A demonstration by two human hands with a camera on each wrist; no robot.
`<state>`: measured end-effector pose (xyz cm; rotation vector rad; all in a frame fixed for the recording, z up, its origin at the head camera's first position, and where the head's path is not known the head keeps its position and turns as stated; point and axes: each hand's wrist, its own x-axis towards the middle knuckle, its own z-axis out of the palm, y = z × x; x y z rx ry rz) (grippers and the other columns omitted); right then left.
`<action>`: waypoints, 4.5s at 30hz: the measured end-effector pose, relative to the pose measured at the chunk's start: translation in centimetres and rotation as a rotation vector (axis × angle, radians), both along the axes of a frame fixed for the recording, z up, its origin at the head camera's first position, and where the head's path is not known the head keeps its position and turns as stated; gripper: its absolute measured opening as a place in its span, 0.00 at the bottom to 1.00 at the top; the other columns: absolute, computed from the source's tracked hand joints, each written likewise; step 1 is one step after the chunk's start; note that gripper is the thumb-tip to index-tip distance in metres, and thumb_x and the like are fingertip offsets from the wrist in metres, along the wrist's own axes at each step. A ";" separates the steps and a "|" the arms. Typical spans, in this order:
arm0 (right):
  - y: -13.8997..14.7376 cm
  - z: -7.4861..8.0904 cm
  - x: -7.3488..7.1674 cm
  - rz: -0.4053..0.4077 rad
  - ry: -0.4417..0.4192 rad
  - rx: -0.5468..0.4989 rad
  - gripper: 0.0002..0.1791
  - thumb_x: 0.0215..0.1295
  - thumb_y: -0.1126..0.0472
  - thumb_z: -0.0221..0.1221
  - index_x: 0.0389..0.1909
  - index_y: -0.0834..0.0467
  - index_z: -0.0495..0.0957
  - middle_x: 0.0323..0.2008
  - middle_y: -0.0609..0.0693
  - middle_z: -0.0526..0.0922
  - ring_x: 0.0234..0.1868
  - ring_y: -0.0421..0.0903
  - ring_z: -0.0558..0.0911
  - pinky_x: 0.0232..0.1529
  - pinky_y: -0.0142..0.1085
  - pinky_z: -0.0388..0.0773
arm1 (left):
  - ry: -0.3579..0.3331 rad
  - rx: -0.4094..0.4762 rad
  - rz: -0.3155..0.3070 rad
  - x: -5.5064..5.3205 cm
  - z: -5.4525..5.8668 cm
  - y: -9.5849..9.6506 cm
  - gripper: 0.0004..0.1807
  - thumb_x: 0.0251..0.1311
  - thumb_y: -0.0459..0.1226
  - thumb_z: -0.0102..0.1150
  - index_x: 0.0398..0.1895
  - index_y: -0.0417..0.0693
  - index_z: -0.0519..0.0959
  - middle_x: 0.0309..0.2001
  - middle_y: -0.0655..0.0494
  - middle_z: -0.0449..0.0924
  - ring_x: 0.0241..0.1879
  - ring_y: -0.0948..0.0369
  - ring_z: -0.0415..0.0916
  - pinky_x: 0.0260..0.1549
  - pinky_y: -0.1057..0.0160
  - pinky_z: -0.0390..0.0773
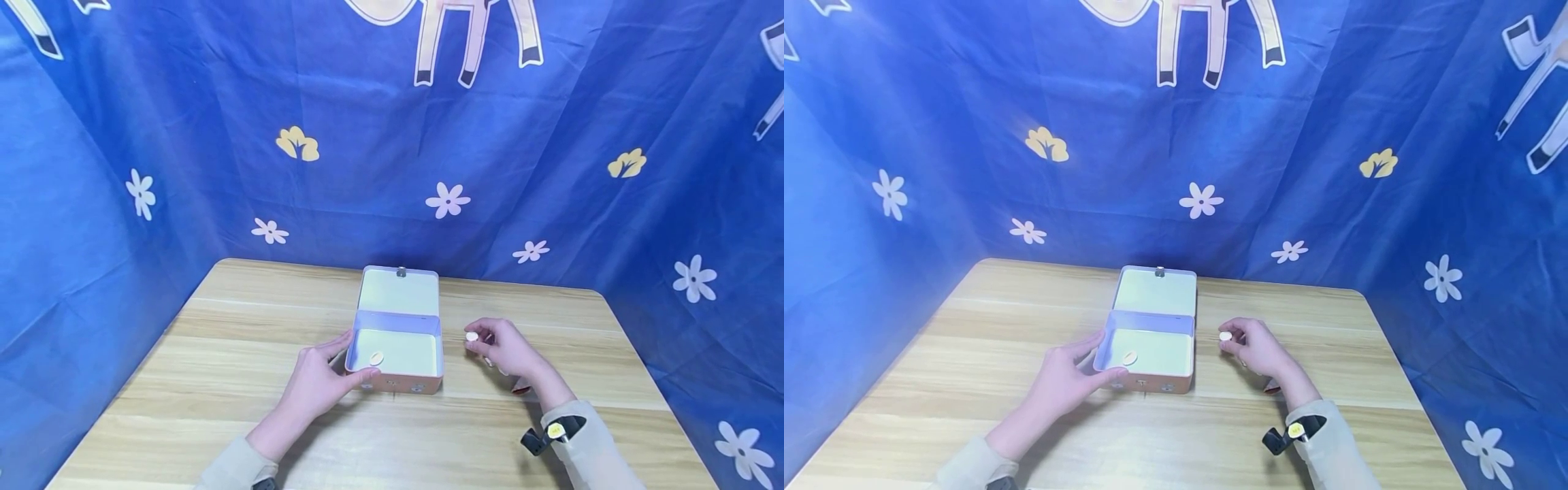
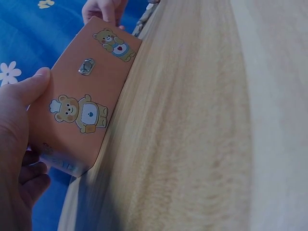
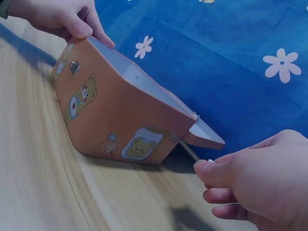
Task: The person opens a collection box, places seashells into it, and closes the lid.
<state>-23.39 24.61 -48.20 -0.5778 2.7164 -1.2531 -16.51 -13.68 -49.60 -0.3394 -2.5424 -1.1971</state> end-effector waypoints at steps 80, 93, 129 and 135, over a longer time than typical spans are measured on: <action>-12.8 3.3 -1.2 0.360 0.042 -0.009 0.13 0.67 0.64 0.73 0.48 0.67 0.87 0.30 0.43 0.84 0.30 0.39 0.80 0.34 0.31 0.79 | -0.020 -0.002 -0.006 0.1 0.1 -0.1 0.52 0.44 0.66 0.80 0.66 0.40 0.81 0.62 0.51 0.82 0.18 0.68 0.65 0.41 0.57 0.83; -13.6 2.9 -1.4 0.379 0.063 0.073 0.14 0.67 0.62 0.73 0.49 0.66 0.86 0.34 0.44 0.87 0.34 0.38 0.84 0.40 0.32 0.83 | 0.004 -0.008 -0.008 -0.1 0.1 -0.2 0.53 0.44 0.68 0.79 0.65 0.39 0.82 0.61 0.50 0.82 0.28 0.64 0.77 0.47 0.55 0.82; -3.6 5.8 -0.8 0.137 0.135 -0.033 0.11 0.71 0.62 0.70 0.51 0.61 0.87 0.46 0.53 0.89 0.44 0.44 0.85 0.46 0.46 0.84 | -0.035 0.009 0.005 0.2 -0.1 0.0 0.54 0.41 0.68 0.81 0.65 0.40 0.82 0.62 0.51 0.82 0.62 0.49 0.80 0.62 0.47 0.78; -1.0 5.0 -1.0 0.065 0.132 0.008 0.12 0.71 0.61 0.70 0.51 0.61 0.87 0.46 0.56 0.89 0.44 0.44 0.85 0.46 0.44 0.83 | -0.032 0.012 -0.011 0.2 -0.1 0.0 0.54 0.43 0.68 0.80 0.65 0.39 0.81 0.62 0.51 0.81 0.55 0.54 0.84 0.57 0.51 0.81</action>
